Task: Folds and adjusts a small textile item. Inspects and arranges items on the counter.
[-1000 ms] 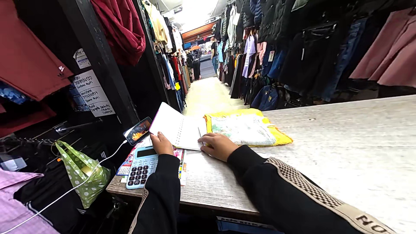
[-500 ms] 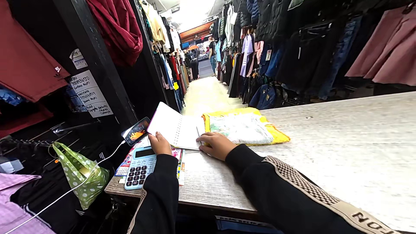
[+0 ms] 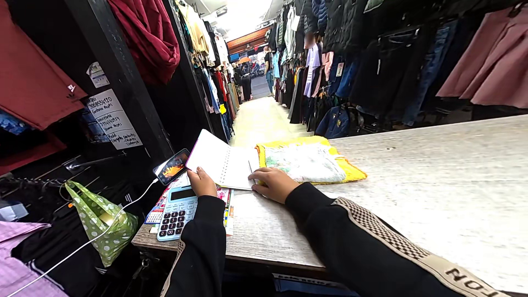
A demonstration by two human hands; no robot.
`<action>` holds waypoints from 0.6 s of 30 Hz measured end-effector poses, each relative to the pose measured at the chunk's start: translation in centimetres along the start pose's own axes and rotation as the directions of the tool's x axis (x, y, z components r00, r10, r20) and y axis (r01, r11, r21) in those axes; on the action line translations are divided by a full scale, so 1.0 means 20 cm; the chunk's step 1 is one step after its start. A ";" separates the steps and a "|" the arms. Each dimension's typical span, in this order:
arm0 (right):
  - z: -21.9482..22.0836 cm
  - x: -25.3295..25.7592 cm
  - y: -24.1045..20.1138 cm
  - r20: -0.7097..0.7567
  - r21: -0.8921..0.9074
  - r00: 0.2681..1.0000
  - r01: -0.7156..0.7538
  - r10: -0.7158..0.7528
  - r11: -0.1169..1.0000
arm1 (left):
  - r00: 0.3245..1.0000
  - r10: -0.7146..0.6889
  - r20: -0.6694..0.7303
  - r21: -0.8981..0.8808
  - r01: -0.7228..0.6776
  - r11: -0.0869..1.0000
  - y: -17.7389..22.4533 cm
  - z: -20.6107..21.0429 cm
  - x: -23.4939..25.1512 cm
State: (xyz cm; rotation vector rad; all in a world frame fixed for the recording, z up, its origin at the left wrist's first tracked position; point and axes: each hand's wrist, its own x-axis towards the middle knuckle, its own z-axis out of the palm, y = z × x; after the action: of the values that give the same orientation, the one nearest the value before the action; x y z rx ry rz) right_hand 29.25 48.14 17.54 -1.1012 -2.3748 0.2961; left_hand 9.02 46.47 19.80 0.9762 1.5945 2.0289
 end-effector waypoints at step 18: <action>0.00 0.00 0.00 0.014 -0.004 1.000 -0.008 0.008 1.000 | 1.000 0.003 -0.001 0.002 -0.003 1.000 0.00 0.00 -0.01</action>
State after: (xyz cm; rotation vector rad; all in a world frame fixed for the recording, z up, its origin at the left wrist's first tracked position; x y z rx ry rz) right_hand 29.26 48.22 17.56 -1.1137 -2.3851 0.3030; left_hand 9.08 46.35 19.82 0.9790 1.5968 2.0311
